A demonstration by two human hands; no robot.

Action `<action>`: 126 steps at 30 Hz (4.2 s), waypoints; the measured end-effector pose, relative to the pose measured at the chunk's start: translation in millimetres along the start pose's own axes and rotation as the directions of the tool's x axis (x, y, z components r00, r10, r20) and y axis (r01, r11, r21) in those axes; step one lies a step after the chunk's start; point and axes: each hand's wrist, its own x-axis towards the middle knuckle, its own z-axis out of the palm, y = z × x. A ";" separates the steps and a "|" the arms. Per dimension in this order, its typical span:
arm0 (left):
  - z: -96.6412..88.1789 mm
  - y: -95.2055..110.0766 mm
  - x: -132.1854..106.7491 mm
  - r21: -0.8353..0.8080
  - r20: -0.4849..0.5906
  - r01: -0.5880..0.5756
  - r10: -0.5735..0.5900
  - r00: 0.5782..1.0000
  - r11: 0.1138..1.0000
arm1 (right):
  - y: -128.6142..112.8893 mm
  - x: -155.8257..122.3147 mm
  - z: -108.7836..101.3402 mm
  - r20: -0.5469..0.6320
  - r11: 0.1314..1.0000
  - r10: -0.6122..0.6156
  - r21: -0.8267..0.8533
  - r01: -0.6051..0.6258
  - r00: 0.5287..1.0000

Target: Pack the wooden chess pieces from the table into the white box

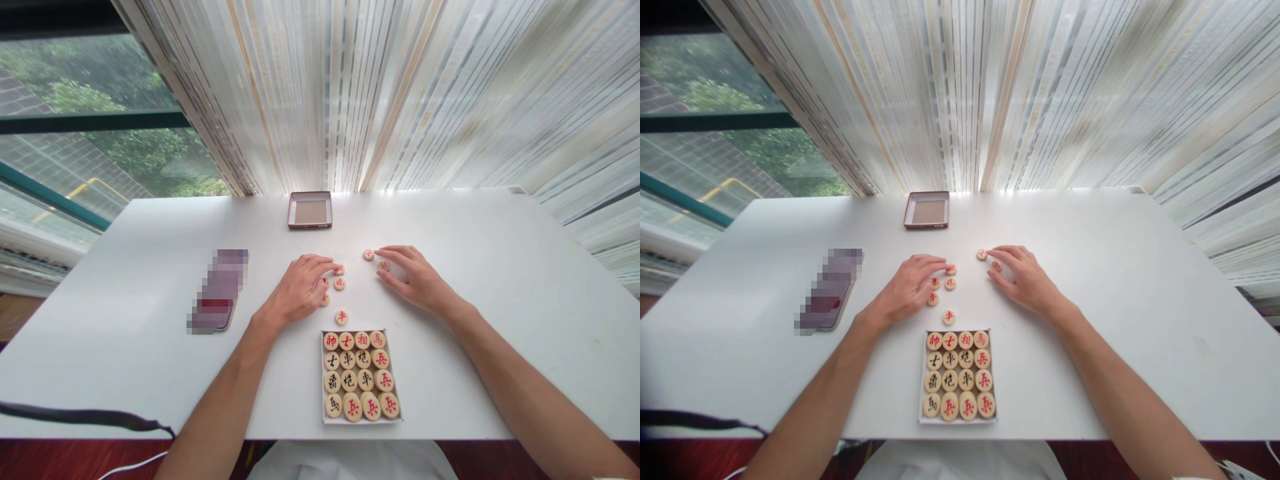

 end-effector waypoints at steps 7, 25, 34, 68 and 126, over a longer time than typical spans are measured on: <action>0.5 0.3 0.1 0.012 0.003 -0.005 0.005 1.000 1.000 | -7.9 3.6 2.6 0.113 0.996 -0.035 -0.072 0.044 0.993; 0.8 1.2 -0.2 0.026 0.014 0.008 -0.008 1.000 1.000 | -2.0 -0.6 -7.8 0.059 1.000 0.003 -0.028 -0.002 0.998; 4.0 -3.1 -0.4 0.004 -0.042 -0.016 0.016 0.999 1.000 | -10.9 1.8 -6.2 -0.023 0.998 0.013 0.068 -0.011 1.000; -4.1 45.8 -3.0 -0.661 0.070 0.122 -0.101 0.992 0.741 | -73.6 -10.9 5.6 -0.235 0.896 -0.215 0.338 0.288 0.948; -3.1 48.5 -5.7 -0.589 0.086 0.051 0.000 0.996 0.807 | -79.1 -13.5 4.1 -0.113 0.905 0.038 0.426 0.014 0.993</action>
